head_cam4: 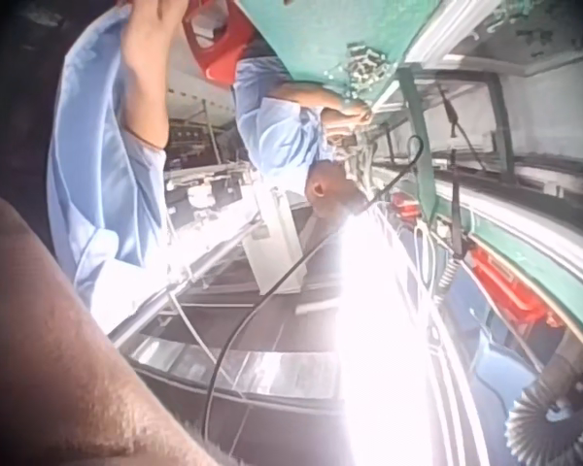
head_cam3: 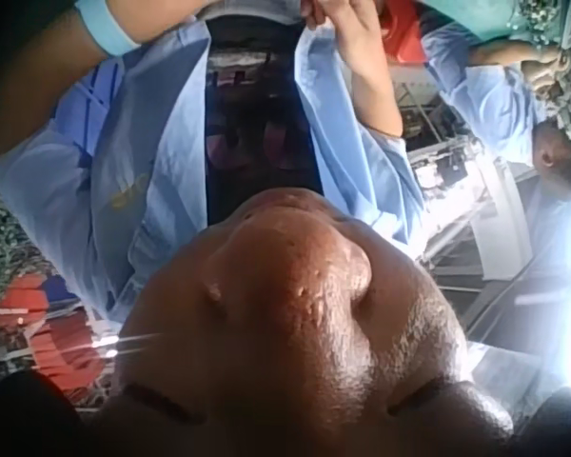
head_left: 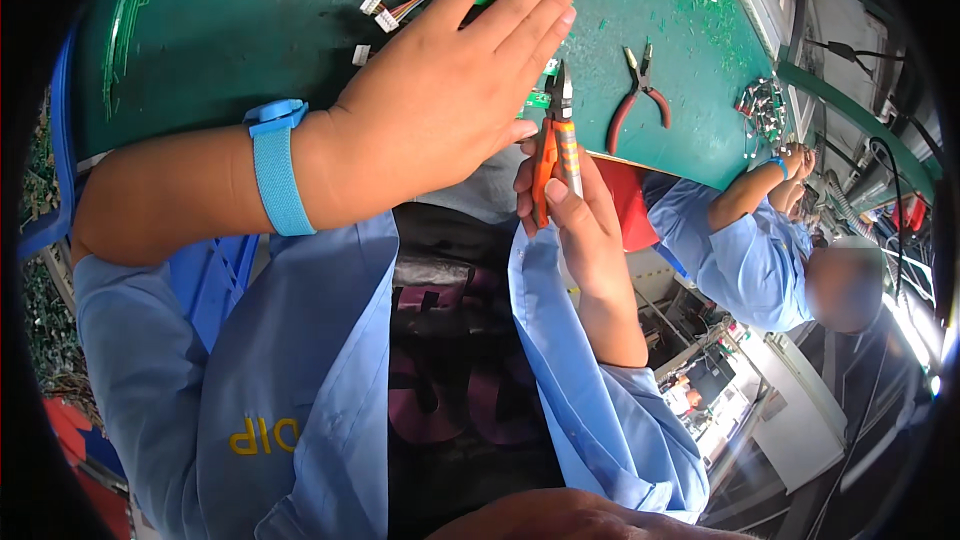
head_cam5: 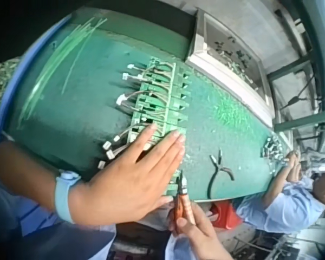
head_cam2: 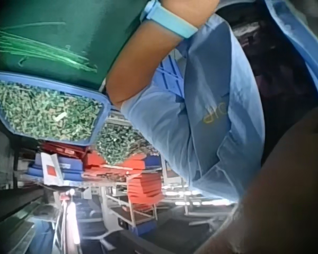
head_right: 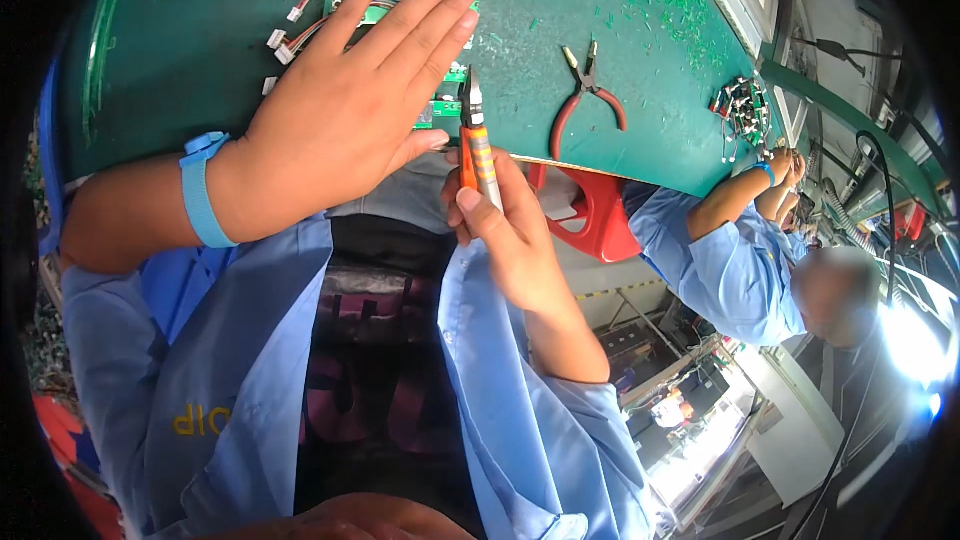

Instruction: Cutting wires and connecting components to printed circuit boards on a factory assembly line.

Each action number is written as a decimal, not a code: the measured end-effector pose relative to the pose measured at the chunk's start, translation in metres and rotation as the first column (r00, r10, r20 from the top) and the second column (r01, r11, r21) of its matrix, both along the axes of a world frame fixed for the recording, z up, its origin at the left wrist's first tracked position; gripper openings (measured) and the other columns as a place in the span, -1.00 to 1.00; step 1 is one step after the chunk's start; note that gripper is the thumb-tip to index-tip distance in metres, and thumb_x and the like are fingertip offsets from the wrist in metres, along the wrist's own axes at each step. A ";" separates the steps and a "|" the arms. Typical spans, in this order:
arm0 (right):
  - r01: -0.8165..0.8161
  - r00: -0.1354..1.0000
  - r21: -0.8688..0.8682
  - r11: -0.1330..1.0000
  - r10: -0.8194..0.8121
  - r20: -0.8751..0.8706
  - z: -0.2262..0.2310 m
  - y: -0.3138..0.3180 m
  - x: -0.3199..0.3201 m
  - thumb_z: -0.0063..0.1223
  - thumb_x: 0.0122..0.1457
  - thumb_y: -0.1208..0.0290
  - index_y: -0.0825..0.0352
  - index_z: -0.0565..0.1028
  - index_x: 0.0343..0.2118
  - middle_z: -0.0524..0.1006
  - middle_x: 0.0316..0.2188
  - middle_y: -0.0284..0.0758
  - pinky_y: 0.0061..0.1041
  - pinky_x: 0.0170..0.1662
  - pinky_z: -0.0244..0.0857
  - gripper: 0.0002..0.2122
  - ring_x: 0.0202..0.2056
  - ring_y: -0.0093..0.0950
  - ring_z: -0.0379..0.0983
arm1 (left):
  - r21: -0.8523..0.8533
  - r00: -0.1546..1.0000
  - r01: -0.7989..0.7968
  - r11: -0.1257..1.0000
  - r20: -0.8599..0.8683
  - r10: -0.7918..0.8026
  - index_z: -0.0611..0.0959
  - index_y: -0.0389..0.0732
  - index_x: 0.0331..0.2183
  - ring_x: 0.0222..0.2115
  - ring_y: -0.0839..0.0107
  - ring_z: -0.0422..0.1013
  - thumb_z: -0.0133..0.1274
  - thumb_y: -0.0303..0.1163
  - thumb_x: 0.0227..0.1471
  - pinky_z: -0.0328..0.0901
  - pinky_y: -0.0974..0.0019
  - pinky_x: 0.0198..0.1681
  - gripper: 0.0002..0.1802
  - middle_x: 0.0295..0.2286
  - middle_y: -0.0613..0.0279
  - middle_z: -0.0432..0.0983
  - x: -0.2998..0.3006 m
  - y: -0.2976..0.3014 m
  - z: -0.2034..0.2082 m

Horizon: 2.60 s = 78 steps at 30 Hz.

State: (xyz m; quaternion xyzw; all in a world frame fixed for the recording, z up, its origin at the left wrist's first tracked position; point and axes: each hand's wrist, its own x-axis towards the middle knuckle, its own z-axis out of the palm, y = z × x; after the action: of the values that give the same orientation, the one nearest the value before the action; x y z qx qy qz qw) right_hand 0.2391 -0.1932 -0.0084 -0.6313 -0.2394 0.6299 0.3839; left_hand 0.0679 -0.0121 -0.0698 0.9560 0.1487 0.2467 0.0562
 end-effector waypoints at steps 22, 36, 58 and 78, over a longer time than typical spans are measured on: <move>0.005 0.967 -0.034 0.999 0.004 0.255 0.001 0.000 0.003 -0.07 0.49 0.30 0.45 0.42 0.23 0.48 -0.37 -0.28 -0.63 -0.53 0.06 -0.61 -0.54 -0.57 0.26 | 0.014 0.999 -0.021 1.000 0.035 0.021 0.58 -0.54 0.24 0.39 -0.23 0.27 0.01 0.05 0.37 -0.01 -0.41 0.48 -0.20 0.28 -0.39 0.45 0.003 -0.002 -0.003; 0.032 0.996 0.103 0.994 -0.041 0.081 0.003 0.050 0.011 -0.11 0.50 0.40 0.41 0.44 0.05 0.54 -0.37 -0.27 -0.58 -0.44 0.30 -0.78 -0.43 -0.53 0.41 | -0.005 0.924 -0.162 0.987 -0.352 0.150 0.48 -0.38 0.34 0.52 0.02 0.04 0.27 -0.03 0.13 -0.17 -0.17 0.59 -0.10 0.43 -0.09 0.25 0.000 -0.015 0.046; 0.077 0.984 0.137 0.988 -0.097 0.149 0.011 0.093 0.020 -0.08 0.56 0.16 0.39 0.49 0.01 0.57 -0.37 -0.26 -0.54 -0.48 0.28 -0.67 -0.48 -0.52 0.42 | -0.030 0.974 -0.134 0.991 0.181 0.137 0.56 -0.59 0.24 0.40 -0.23 0.24 0.02 0.17 0.35 -0.04 -0.38 0.49 -0.09 0.27 -0.40 0.45 0.012 0.028 0.005; -0.053 0.984 0.124 0.991 0.031 0.178 -0.001 0.154 0.043 -0.10 0.52 0.07 0.40 0.54 -0.07 0.57 -0.50 -0.20 -0.50 -0.40 0.38 -0.59 -0.48 -0.42 0.47 | -0.076 0.959 -0.202 0.976 0.185 0.213 0.59 -0.51 0.19 0.34 -0.08 0.29 0.12 0.11 0.27 0.01 -0.25 0.42 -0.17 0.22 -0.23 0.49 0.020 0.065 0.005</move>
State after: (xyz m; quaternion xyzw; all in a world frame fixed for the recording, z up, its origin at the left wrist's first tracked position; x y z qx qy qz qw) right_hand 0.2823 -0.0394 -0.0097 -0.6532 -0.3257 0.5629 0.3878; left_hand 0.0877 0.0529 -0.0649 0.9049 0.2489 0.3380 0.0708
